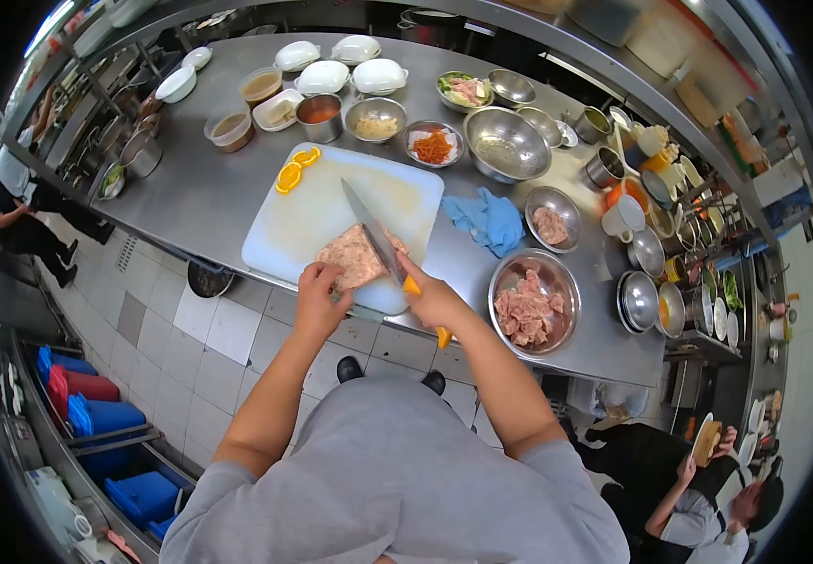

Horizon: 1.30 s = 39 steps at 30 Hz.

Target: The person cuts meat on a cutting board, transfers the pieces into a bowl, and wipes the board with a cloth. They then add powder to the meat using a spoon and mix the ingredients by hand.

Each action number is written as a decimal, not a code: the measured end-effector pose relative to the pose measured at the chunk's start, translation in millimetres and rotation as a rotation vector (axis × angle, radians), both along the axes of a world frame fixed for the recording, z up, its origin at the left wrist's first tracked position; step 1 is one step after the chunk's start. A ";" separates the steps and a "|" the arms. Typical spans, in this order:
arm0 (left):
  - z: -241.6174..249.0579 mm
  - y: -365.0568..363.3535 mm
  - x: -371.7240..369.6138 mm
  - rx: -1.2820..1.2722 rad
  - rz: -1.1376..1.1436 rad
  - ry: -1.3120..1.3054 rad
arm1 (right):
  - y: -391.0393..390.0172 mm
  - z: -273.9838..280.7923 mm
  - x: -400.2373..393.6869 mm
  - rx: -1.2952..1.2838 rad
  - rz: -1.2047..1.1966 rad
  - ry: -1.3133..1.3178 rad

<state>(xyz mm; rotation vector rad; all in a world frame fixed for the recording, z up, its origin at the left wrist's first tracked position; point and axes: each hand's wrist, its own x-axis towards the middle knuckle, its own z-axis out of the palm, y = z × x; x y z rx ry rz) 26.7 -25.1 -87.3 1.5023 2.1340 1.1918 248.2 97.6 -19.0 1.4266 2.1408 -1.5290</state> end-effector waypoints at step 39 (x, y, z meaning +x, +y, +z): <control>-25.4 -10.2 -14.7 0.001 -0.264 -0.006 | -111.6 -38.8 45.5 0.283 -0.034 -0.032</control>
